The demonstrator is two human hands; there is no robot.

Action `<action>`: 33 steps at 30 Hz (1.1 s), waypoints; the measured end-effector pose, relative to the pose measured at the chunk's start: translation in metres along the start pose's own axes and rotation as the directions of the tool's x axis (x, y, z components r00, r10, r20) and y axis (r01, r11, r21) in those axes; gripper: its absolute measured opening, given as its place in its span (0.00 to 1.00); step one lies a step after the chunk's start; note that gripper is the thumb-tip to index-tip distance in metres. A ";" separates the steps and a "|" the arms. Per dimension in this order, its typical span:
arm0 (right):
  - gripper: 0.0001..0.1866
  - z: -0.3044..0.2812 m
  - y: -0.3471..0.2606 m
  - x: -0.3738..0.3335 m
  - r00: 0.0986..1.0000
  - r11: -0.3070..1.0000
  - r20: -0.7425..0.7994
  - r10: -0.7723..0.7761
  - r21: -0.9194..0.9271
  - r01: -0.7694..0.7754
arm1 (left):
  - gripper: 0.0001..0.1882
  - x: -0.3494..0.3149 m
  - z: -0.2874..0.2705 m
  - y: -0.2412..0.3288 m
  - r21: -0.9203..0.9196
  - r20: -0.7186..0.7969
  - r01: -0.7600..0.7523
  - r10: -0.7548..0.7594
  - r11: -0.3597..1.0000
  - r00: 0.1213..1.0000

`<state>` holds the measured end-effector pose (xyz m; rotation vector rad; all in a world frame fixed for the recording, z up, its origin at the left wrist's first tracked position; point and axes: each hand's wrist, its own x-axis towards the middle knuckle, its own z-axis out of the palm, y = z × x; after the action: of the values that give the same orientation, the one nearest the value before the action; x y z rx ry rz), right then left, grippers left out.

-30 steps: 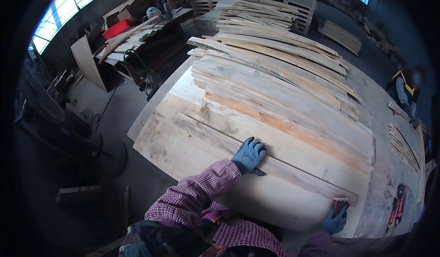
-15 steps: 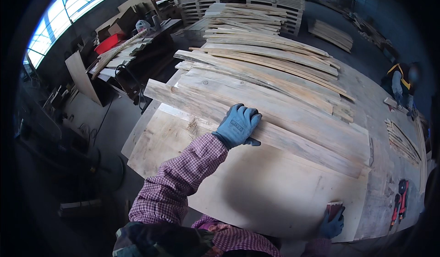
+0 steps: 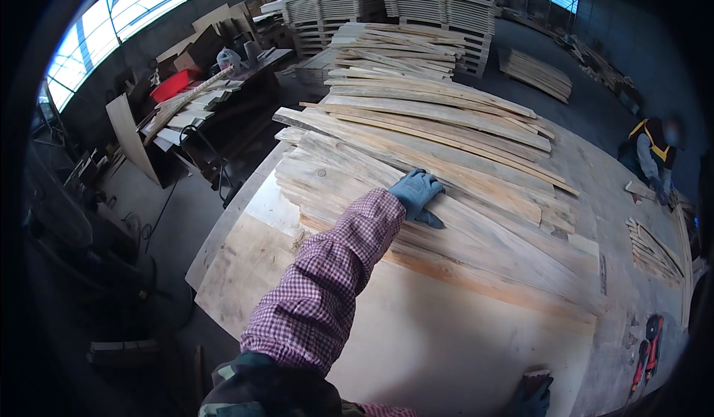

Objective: The person sands a long wooden plank on a workbench using a sanding block. They repeatedly rub the block along the plank's length and edges, occasionally lifting and repositioning the plank to access different areas.

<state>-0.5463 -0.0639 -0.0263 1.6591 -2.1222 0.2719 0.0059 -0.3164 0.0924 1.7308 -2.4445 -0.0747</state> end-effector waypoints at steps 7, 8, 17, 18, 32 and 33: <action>0.43 -0.003 0.010 0.004 0.975 0.999 0.220 -0.023 0.040 0.015 | 0.45 0.009 0.010 -0.014 -0.117 0.003 0.038 -0.037 0.992 0.999; 0.43 -0.002 0.011 0.003 0.967 0.999 0.255 -0.027 0.042 0.017 | 0.44 0.009 0.010 -0.015 -0.110 0.020 0.064 -0.062 0.992 0.998; 0.42 -0.002 0.006 0.004 0.979 1.000 0.206 -0.008 0.027 0.002 | 0.44 0.016 0.004 -0.020 -0.122 0.094 0.228 -0.218 0.966 0.971; 0.42 -0.002 0.007 0.004 0.981 0.999 0.195 -0.019 0.033 0.013 | 0.44 0.016 0.006 -0.020 -0.124 0.087 0.223 -0.213 0.967 0.973; 0.41 0.030 0.016 -0.012 0.999 0.999 0.042 0.006 0.039 -0.008 | 0.28 0.034 0.015 -0.024 -0.139 -0.021 0.112 -0.116 0.984 0.993; 0.41 0.020 0.003 -0.004 0.996 0.999 0.092 0.007 0.051 -0.012 | 0.26 0.024 0.026 -0.040 -0.176 -0.076 0.106 -0.121 0.979 0.990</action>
<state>-0.5528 -0.0679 -0.0456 1.7216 -2.2079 0.2601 0.0316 -0.3534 0.0641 1.7578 -2.2063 -0.2120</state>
